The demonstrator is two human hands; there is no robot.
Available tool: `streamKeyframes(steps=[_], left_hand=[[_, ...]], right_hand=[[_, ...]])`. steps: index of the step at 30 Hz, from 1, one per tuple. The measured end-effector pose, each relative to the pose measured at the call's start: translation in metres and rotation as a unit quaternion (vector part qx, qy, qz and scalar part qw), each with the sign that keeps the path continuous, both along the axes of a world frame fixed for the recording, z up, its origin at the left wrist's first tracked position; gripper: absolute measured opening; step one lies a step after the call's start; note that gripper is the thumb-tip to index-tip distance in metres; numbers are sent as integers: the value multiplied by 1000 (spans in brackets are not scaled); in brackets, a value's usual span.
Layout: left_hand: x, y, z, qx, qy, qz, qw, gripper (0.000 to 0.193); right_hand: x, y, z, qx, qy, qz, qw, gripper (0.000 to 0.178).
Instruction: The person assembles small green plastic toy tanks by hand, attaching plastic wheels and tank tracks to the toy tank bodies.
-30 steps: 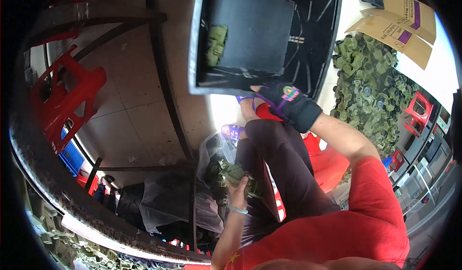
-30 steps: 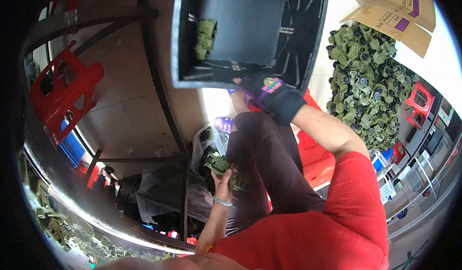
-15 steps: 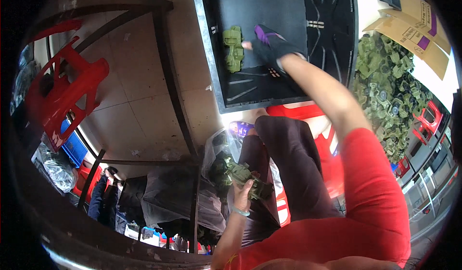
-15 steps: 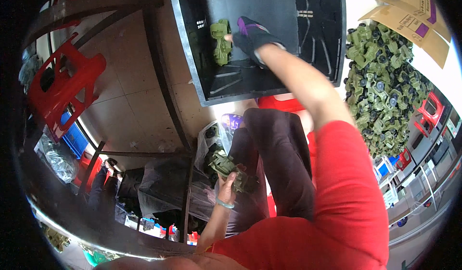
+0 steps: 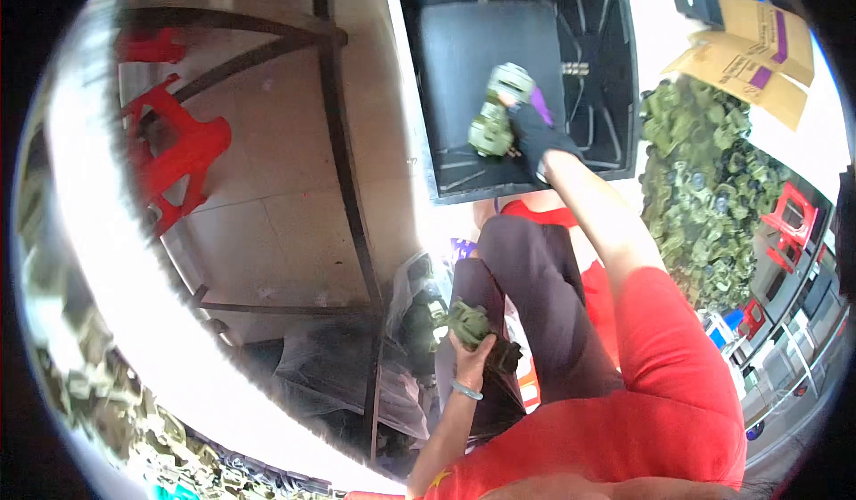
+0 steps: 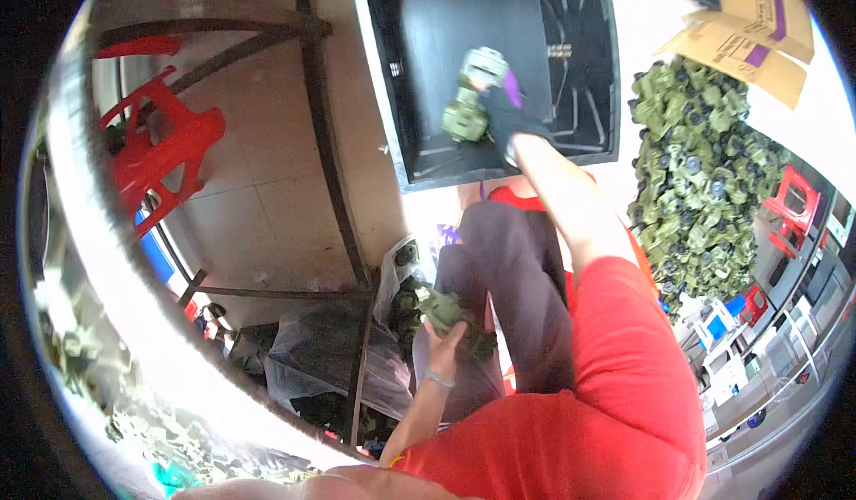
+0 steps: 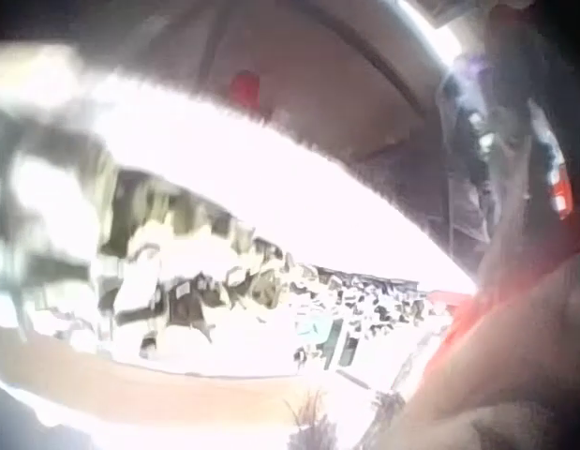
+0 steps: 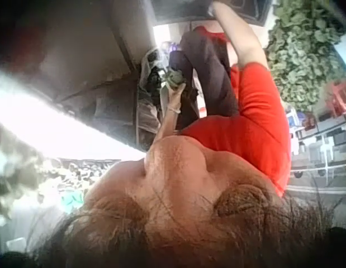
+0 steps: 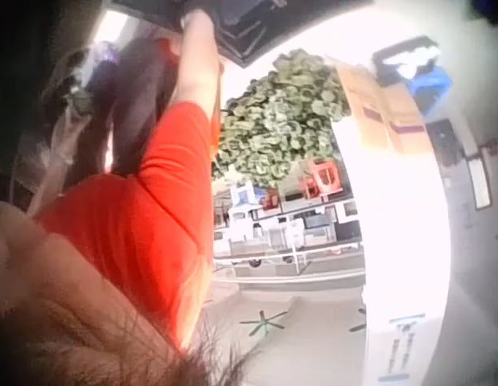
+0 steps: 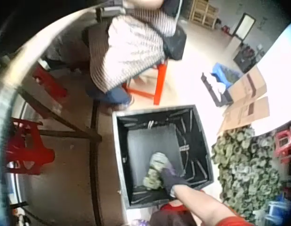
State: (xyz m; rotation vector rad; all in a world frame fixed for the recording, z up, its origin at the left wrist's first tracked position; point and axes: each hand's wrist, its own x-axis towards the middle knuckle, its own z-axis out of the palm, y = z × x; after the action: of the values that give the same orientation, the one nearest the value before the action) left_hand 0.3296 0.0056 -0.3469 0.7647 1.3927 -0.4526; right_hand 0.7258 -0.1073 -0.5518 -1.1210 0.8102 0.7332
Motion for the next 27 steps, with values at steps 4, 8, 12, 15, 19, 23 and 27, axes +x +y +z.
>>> streamKeyframes(steps=[4, 8, 12, 15, 19, 23, 27], left_hand=[[-20, -11, 61, 15, -130, -122, 984, 98], [11, 5, 151, 79, -220, -289, 928, 113], [18, 41, 244, 155, -312, -255, 902, 119], [-3, 67, 310, 187, -297, -139, 926, 120], [-47, 89, 326, 264, -311, 114, 906, 105], [-89, 116, 327, 229, -261, 325, 880, 83], [-113, 122, 337, 237, -214, 435, 842, 79]], right_hand=[[-28, -43, 152, -134, -2, 57, 989, 38], [-90, -72, 278, -32, -1, 64, 997, 38], [-151, -41, 399, -26, -14, 243, 970, 39], [-175, 33, 500, 116, -77, 285, 948, 57], [-187, 141, 570, 131, -199, 460, 855, 48], [-221, 248, 608, 111, -188, 597, 772, 55], [-258, 331, 599, 142, -258, 698, 652, 64]])
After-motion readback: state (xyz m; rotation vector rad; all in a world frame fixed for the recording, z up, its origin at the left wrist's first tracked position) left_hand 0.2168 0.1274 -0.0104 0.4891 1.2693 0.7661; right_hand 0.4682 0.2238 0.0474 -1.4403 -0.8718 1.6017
